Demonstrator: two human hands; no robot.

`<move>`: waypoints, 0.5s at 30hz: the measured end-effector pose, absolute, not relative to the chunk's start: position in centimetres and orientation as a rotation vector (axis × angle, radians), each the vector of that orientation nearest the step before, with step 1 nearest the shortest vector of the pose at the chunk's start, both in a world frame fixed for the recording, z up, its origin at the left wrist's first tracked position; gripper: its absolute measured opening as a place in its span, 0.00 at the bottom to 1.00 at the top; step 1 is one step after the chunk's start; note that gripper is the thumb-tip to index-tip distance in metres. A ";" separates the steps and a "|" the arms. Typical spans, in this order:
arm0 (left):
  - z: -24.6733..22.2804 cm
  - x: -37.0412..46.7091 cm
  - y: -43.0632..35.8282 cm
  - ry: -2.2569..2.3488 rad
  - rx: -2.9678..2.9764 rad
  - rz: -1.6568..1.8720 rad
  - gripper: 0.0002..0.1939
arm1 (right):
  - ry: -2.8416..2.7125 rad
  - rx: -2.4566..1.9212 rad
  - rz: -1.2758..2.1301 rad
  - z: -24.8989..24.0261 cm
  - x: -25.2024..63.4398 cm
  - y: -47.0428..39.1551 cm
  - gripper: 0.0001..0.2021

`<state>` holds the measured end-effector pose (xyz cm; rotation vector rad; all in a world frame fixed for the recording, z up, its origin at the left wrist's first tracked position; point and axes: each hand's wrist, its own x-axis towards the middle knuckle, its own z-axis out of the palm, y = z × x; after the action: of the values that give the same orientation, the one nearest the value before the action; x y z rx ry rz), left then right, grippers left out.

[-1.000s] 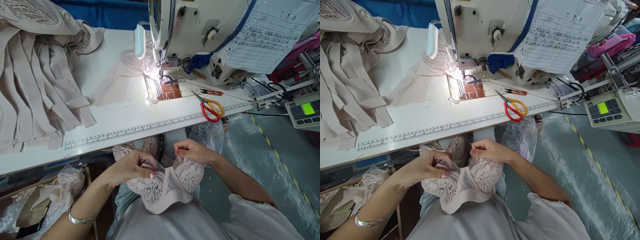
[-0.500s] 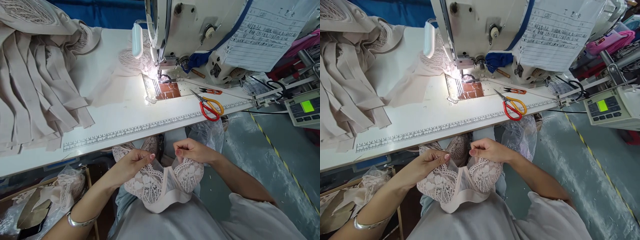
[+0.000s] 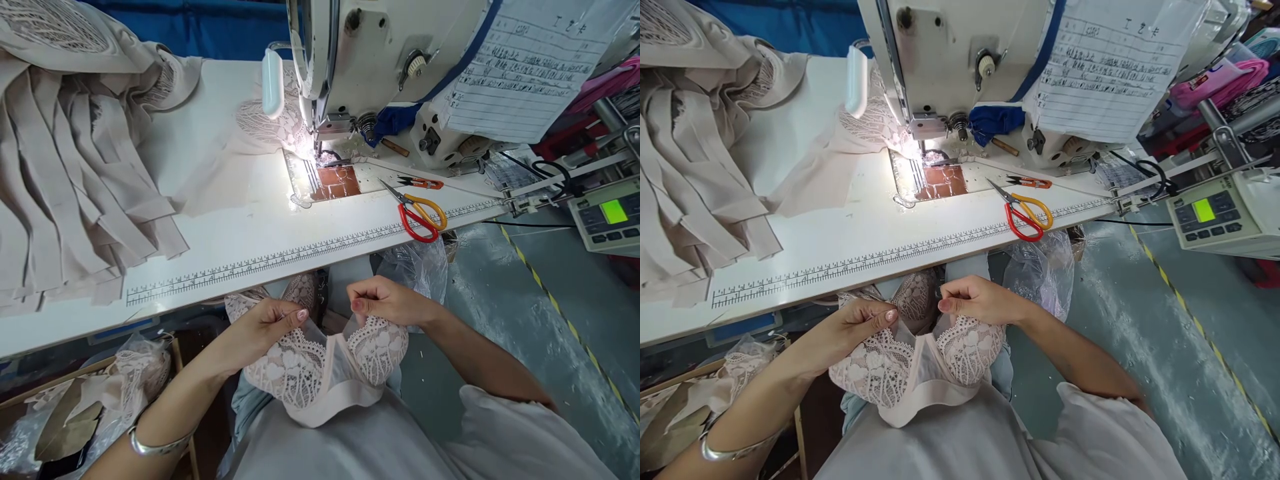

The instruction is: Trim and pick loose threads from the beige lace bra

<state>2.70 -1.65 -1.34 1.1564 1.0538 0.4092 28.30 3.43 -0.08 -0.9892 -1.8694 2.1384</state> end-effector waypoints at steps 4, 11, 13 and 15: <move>-1.2 2.8 -1.6 1.044 1.155 0.396 0.25 | -1.878 -0.990 2.134 0.0 28.3 3.4 0.29; -1.4 2.7 -1.6 1.035 1.189 0.396 0.24 | -1.878 -0.983 2.136 0.1 28.4 3.4 0.29; -1.5 2.6 -1.6 1.020 1.201 0.389 0.25 | -1.883 -0.974 2.137 0.1 28.5 3.4 0.29; -1.7 2.5 -1.6 1.004 1.207 0.376 0.25 | -1.887 -0.960 2.130 0.1 28.5 3.4 0.29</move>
<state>2.54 -1.64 -1.66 1.2068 1.0040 0.3763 28.48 3.43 0.08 -0.9604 -1.8865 2.1304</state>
